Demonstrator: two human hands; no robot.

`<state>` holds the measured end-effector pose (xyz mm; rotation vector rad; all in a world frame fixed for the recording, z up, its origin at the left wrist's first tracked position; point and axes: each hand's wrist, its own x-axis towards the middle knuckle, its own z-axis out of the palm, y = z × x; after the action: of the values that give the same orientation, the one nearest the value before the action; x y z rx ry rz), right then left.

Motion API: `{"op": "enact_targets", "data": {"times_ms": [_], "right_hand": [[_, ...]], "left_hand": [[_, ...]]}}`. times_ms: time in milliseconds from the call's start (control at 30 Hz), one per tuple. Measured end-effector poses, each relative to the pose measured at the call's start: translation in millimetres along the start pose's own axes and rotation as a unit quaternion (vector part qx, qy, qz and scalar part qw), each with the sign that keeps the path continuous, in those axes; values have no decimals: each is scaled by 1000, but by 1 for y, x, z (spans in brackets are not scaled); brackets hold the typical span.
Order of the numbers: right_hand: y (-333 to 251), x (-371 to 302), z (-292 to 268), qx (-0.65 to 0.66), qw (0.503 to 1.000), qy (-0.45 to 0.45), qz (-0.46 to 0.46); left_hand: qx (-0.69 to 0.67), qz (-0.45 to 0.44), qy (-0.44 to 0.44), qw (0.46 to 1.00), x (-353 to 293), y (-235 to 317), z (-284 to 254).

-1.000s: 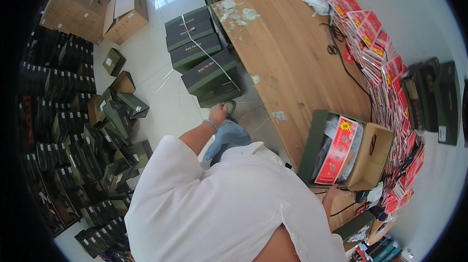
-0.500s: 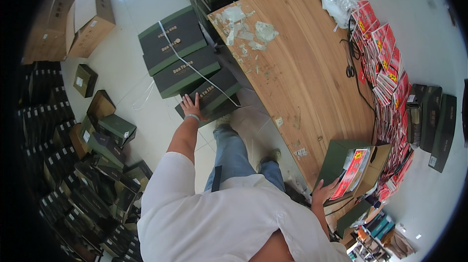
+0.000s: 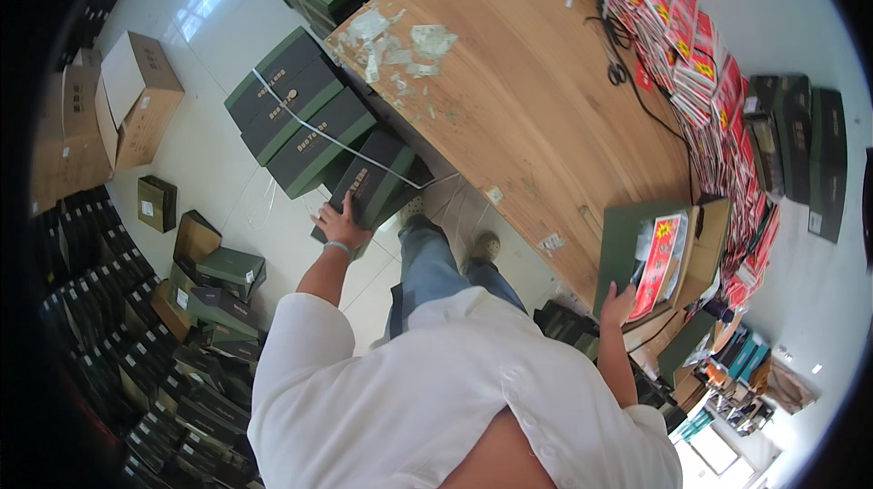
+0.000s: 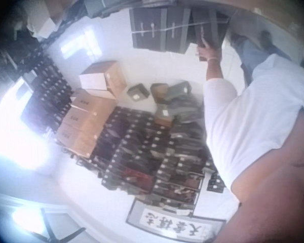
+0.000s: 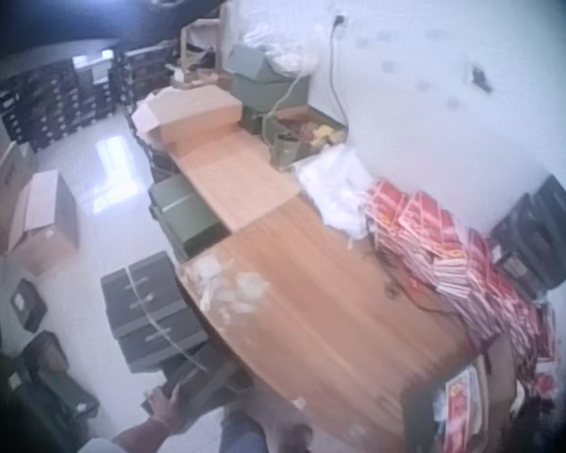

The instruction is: The person opens a green cardboard box, places a red card and a plastic-wrapped item inside, closes the box, and uses a heat gun to apply a label. The person then stacks the box with others on the floor.

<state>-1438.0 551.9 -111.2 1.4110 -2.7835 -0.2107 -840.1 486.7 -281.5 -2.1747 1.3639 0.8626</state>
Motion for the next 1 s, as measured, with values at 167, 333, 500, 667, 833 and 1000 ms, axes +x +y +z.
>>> {"op": "enact_targets", "data": {"times_ms": [167,333,500,667,833,1000], "right_hand": [[33,7,13,92,994,16,-61],[35,-3,12,85,993,31,-77],[81,-34,12,90,991,23,-93],[159,-55,22,96,992,5,-82],[185,-26,-19,257,927,-237,-138],[79,31,-89,472,849,-109,-211]], "left_hand": [[11,-32,-99,995,-90,-28,-37],[-16,-67,-139,988,-171,-66,-70],[-506,-169,-78,842,-243,-94,-82],[-549,-109,129,818,-332,-54,-140],[-611,122,181,761,-382,82,-218],[-112,282,473,827,-325,195,-234]]}}
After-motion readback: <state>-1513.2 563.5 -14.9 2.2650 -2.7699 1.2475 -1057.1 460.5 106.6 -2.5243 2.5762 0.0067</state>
